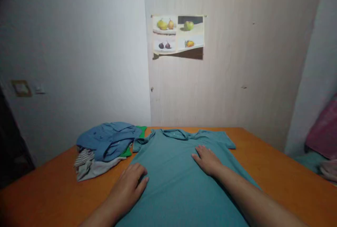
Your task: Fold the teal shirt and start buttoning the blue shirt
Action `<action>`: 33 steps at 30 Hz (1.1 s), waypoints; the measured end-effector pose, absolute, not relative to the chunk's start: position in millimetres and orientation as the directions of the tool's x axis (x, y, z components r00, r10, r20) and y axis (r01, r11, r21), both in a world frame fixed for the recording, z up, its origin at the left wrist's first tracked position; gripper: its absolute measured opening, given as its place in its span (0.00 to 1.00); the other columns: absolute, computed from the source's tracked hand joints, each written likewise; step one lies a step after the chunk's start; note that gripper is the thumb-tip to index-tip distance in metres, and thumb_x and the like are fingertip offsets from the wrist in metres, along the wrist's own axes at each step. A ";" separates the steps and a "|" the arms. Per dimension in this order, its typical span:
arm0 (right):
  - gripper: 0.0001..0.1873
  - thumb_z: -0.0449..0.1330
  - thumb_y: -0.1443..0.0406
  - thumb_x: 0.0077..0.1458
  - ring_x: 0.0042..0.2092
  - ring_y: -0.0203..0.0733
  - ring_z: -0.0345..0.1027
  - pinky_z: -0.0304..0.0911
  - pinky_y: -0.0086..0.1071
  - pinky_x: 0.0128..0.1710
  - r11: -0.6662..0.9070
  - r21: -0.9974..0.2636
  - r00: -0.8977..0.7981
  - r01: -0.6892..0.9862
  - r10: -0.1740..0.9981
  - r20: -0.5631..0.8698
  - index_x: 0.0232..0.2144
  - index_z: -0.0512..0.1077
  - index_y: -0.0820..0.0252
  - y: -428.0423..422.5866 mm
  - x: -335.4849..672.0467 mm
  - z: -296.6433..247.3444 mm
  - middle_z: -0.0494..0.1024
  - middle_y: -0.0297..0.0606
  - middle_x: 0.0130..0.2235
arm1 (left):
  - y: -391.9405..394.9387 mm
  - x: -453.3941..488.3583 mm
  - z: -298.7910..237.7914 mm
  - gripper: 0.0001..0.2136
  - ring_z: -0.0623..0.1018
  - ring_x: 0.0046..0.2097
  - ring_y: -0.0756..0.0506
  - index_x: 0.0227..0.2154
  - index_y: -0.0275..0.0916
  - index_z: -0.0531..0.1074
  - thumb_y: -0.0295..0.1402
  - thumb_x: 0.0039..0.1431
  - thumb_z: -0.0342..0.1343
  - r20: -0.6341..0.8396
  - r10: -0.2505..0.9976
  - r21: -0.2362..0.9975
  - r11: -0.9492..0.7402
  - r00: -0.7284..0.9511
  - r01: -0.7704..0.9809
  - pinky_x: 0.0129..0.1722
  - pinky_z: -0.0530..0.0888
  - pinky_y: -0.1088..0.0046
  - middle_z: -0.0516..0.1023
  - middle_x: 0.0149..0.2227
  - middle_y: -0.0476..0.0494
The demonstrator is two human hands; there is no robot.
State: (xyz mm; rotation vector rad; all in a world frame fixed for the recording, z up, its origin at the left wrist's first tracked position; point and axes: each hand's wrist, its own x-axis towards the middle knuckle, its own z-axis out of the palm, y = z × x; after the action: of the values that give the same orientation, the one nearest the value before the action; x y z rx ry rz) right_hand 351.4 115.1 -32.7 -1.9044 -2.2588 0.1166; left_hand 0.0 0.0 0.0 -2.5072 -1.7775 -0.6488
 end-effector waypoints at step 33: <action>0.40 0.40 0.45 0.63 0.69 0.54 0.45 0.39 0.48 0.67 0.152 -0.213 -0.122 0.965 0.981 0.150 0.66 0.59 0.66 110.8 341.3 -37.4 0.57 0.49 0.68 | 152.7 -24.1 43.7 0.25 0.77 0.52 0.34 0.57 0.46 0.68 0.26 0.54 0.55 0.213 0.974 0.179 0.041 -0.079 0.983 0.48 0.71 0.60 0.78 0.52 0.36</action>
State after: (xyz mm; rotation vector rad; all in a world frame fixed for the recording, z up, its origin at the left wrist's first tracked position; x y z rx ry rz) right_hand 341.3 110.8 -37.4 -1.8919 -2.1769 0.0911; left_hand -24.1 152.7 43.7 -2.1091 -2.2428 -0.4338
